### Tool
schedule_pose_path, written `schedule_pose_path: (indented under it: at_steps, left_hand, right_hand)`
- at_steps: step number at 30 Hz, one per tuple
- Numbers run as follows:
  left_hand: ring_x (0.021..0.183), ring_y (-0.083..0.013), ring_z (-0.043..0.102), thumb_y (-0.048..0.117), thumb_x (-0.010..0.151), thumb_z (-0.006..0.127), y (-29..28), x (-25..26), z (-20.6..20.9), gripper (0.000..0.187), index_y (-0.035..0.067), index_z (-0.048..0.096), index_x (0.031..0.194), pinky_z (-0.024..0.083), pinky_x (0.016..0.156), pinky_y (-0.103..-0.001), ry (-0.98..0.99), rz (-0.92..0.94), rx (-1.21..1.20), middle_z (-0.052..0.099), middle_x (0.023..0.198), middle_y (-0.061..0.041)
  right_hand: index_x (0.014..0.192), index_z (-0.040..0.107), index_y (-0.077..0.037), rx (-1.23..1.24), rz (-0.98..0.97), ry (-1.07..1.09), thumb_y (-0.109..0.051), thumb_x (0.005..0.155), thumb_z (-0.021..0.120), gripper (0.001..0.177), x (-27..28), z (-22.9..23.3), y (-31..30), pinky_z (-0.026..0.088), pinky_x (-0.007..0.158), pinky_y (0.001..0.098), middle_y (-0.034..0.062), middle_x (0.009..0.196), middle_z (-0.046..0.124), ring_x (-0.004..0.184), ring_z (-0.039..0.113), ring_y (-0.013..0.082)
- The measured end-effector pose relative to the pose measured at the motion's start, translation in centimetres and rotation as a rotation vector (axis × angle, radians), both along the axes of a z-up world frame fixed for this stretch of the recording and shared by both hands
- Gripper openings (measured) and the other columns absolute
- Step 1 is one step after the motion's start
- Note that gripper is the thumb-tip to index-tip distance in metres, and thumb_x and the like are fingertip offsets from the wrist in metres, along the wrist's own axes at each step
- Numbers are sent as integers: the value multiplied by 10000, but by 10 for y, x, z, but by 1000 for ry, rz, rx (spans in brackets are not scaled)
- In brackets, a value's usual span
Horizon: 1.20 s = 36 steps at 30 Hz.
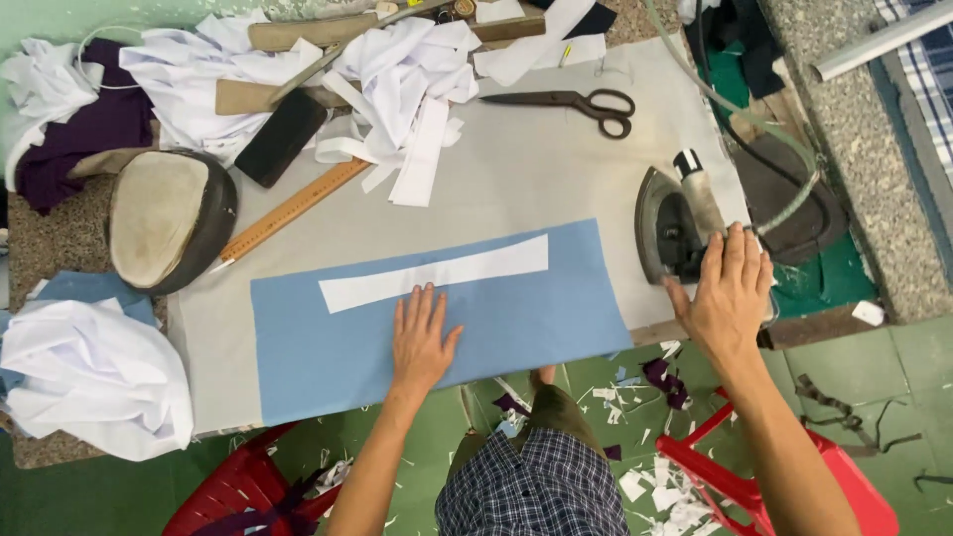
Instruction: The person irons a light blue fabric on a work table, then places a white paper strip on it and irons over the strip. They repeat this process with another white paper strip, using a black rectangular object to hold the fabric in place while ironing.
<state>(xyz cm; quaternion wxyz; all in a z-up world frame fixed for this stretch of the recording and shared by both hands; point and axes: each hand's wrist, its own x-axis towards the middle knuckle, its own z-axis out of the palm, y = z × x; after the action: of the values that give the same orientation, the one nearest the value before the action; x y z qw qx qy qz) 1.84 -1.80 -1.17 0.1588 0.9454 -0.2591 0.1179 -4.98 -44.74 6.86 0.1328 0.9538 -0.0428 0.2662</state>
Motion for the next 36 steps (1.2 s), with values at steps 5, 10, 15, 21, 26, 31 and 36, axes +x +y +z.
schedule_pose_path:
  at_steps: [5, 10, 15, 21, 26, 31, 36]
  left_hand:
    - [1518, -316, 289, 550, 1028, 432, -59, 22, -26, 649, 119, 467, 1512, 138, 1245, -564, 166, -62, 63, 375, 1617, -145]
    - [1515, -302, 282, 616, 1021, 359, -84, 37, -30, 691, 158, 433, 1534, 107, 1245, -577, 242, -149, 94, 364, 1621, -124]
    - [1529, -302, 232, 711, 985, 326, -71, 45, -45, 757, 230, 388, 1566, 37, 1239, -589, 258, -160, 124, 326, 1639, -95]
    - [1520, -312, 256, 676, 985, 390, -68, 46, -47, 722, 226, 423, 1548, 57, 1230, -604, 242, -160, 57, 353, 1625, -111]
    - [1520, -334, 263, 656, 977, 435, -68, 50, -39, 725, 192, 455, 1533, 60, 1220, -613, 251, -183, 21, 366, 1617, -145]
    - [1534, -349, 227, 654, 975, 435, -67, 50, -38, 747, 162, 448, 1537, 2, 1220, -621, 312, -195, 0, 344, 1626, -172]
    - [1531, -362, 234, 618, 986, 454, -66, 49, -43, 734, 139, 436, 1542, 33, 1218, -615, 293, -194, -39, 337, 1627, -194]
  right_hand:
    - [1338, 645, 86, 15, 28, 95, -377, 892, 728, 649, 15, -12, -16, 458, 1106, 487, 299, 1405, 615, 1254, 620, 410]
    - [1290, 714, -38, 112, -143, 377, -225, 958, 670, 383, 41, 10, -42, 588, 899, 347, 147, 1244, 725, 1023, 739, 279]
    - [1486, 497, 34, 1112, -408, 648, -418, 1017, 640, 667, 120, 6, -56, 554, 705, 453, 230, 999, 728, 673, 743, 325]
    - [1463, 514, 22, 1041, -497, 713, -466, 946, 701, 735, 124, 52, -8, 551, 815, 557, 316, 1118, 698, 1003, 708, 459]
    - [1465, 490, -78, 937, -478, 729, -522, 985, 584, 661, 126, 77, 57, 531, 927, 583, 320, 1160, 693, 1089, 670, 489]
    - [1433, 453, -39, 923, -395, 755, -486, 1013, 512, 617, 134, 77, 111, 548, 906, 597, 333, 1128, 701, 1055, 685, 501]
    - [1420, 463, -21, 893, -412, 764, -497, 1017, 517, 625, 131, 77, 111, 557, 899, 593, 319, 1127, 709, 1070, 687, 485]
